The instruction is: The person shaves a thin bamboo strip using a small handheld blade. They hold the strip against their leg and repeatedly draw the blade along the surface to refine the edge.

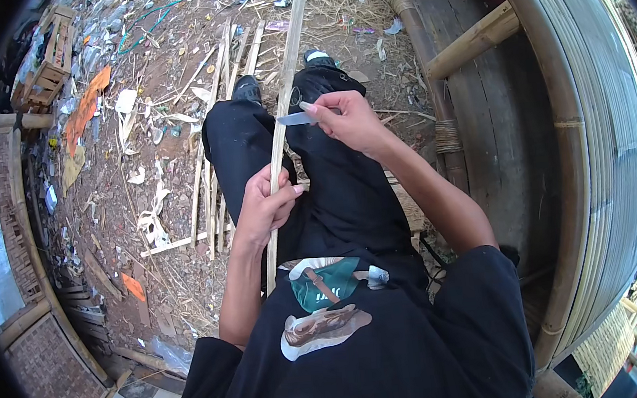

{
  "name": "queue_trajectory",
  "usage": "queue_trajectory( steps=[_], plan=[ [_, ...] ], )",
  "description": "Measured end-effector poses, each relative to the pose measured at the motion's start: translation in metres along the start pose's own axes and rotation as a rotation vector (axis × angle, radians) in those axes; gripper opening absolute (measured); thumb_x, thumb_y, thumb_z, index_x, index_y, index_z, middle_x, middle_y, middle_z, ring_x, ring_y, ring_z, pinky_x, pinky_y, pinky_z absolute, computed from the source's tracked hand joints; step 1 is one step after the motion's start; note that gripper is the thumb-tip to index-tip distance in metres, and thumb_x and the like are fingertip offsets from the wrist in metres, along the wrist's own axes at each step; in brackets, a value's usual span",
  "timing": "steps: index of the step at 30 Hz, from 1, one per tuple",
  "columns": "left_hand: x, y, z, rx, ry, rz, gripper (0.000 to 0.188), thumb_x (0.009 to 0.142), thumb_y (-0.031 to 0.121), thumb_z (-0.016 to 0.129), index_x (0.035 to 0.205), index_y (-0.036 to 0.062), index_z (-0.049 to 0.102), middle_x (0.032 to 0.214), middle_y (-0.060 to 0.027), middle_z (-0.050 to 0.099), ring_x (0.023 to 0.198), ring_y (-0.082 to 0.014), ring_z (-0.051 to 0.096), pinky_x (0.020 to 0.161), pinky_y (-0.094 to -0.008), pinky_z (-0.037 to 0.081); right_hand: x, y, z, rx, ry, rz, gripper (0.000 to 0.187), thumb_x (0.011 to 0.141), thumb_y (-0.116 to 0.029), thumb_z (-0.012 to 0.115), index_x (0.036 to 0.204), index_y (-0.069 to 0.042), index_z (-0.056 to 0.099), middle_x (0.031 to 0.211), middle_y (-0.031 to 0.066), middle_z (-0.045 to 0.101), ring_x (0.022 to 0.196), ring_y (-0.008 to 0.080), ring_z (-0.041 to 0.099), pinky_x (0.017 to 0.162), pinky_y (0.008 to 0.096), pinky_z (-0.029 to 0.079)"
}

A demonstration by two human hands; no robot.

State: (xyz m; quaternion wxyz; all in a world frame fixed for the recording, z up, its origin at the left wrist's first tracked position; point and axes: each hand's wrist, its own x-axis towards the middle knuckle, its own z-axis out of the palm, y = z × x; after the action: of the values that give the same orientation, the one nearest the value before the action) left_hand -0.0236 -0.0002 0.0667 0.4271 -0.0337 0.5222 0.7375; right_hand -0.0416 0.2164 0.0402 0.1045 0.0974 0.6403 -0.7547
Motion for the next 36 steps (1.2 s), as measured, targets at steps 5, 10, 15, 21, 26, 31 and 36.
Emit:
queue_trajectory(
  steps=[5,10,15,21,26,31,36],
  plan=[
    [0.003,0.004,-0.003,0.01,0.034,0.018,0.027,0.082,0.0,0.064,0.079,0.0133,0.041,0.052,0.0089,0.037,0.037,0.0006,0.03,0.033,-0.0186,0.017,-0.024,-0.004,0.024,-0.194,-0.089,0.082,0.026,0.095,-0.023,0.057,0.081,-0.002,0.064,0.057,-0.0052,0.049,0.05,0.0007,0.041,0.045,0.0189,0.032],
    [0.0,-0.001,0.0,0.003,0.005,-0.017,0.026,0.083,0.0,0.063,0.079,0.0132,0.041,0.054,0.0085,0.037,0.036,0.001,0.027,0.032,-0.0185,0.015,-0.003,0.005,0.002,0.015,0.352,-0.055,0.024,0.096,-0.021,0.055,0.081,-0.003,0.06,0.06,-0.0065,0.048,0.05,-0.0001,0.036,0.045,0.0183,0.028],
    [0.001,-0.006,0.001,-0.058,-0.056,-0.081,0.025,0.084,0.003,0.062,0.079,0.0132,0.041,0.056,0.0076,0.039,0.035,0.0011,0.025,0.03,-0.0184,0.014,-0.013,0.004,0.006,-0.266,0.247,-0.15,0.023,0.095,-0.021,0.055,0.083,-0.002,0.056,0.062,-0.0019,0.05,0.055,0.0037,0.041,0.049,0.023,0.033],
    [0.0,-0.005,0.002,-0.081,-0.09,-0.086,0.024,0.085,0.003,0.061,0.08,0.013,0.04,0.056,0.0079,0.037,0.035,0.0012,0.024,0.03,-0.0182,0.014,-0.019,-0.01,-0.002,-0.644,0.078,-0.228,0.026,0.099,-0.022,0.045,0.088,0.001,0.052,0.062,0.0157,0.051,0.055,0.0287,0.049,0.056,0.0376,0.04],
    [-0.001,-0.006,0.005,-0.101,-0.099,-0.096,0.027,0.084,0.004,0.064,0.079,0.014,0.04,0.054,0.0096,0.034,0.036,0.001,0.026,0.031,-0.0184,0.015,-0.018,-0.016,0.006,-0.6,0.089,-0.174,0.022,0.099,-0.02,0.044,0.092,0.0,0.051,0.064,0.0202,0.053,0.063,0.0396,0.054,0.058,0.0425,0.041],
    [-0.003,-0.006,0.008,-0.092,-0.091,-0.101,0.027,0.083,0.002,0.064,0.079,0.0136,0.04,0.054,0.0091,0.035,0.036,0.0011,0.027,0.031,-0.0183,0.015,-0.008,-0.005,0.001,-0.786,0.225,-0.524,0.008,0.095,-0.007,0.047,0.091,0.0,0.05,0.058,0.0147,0.044,0.049,0.0284,0.048,0.05,0.0342,0.038],
    [-0.004,-0.009,0.004,-0.108,-0.08,-0.108,0.028,0.081,-0.001,0.064,0.078,0.0135,0.04,0.055,0.0083,0.037,0.036,0.0008,0.028,0.031,-0.0184,0.015,-0.013,0.007,0.01,-0.691,0.105,-0.567,0.004,0.091,-0.001,0.049,0.094,0.001,0.051,0.062,0.0192,0.047,0.051,0.033,0.051,0.05,0.0352,0.039]
  ],
)
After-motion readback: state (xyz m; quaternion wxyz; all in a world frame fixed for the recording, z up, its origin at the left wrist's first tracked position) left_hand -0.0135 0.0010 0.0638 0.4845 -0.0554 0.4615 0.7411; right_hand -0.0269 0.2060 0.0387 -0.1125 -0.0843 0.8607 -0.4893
